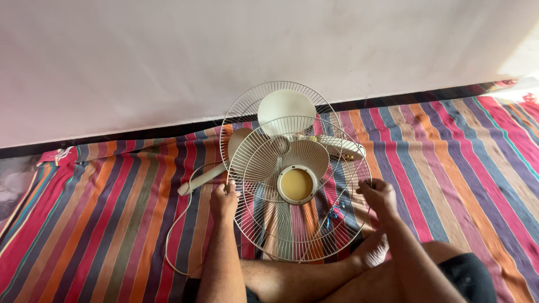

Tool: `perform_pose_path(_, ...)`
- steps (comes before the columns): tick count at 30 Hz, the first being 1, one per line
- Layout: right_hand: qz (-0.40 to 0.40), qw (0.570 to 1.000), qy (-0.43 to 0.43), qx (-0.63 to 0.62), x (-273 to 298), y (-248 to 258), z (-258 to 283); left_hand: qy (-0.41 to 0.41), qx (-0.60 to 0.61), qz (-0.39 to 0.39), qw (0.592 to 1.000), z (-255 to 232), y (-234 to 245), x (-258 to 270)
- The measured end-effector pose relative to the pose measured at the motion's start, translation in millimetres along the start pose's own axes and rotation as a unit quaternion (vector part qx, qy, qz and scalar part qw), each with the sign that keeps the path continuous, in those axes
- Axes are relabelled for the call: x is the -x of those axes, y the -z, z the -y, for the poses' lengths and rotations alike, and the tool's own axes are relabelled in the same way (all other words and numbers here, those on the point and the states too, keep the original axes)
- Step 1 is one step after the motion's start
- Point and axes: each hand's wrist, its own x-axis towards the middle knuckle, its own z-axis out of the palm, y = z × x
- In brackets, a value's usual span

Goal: The person disassembles a white electric fan by removing the front grill, unscrewing the central hub cap, and detaching the fan blades. They use a screwdriver to loosen the screws and separate the components, leaving the fan partially disassembled on the floor.

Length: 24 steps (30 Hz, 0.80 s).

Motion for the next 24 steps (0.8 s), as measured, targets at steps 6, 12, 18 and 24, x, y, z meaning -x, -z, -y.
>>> perform_pose_path(6,0.106,0.984,-0.057,-0.134,-44,34,-2,0.147,0.496,0.076,0.852,3,-3,-6)
perform_pose_path(12,0.117,0.979,-0.079,-0.149,-33,42,1,0.089,0.549,0.179,0.812,-19,-51,12)
perform_pose_path(18,0.093,0.972,-0.091,-0.197,-31,46,7,0.094,0.538,0.182,0.818,-30,-87,25)
perform_pose_path(24,0.089,0.959,-0.115,-0.243,-38,45,12,0.088,0.521,0.167,0.832,-42,-117,11)
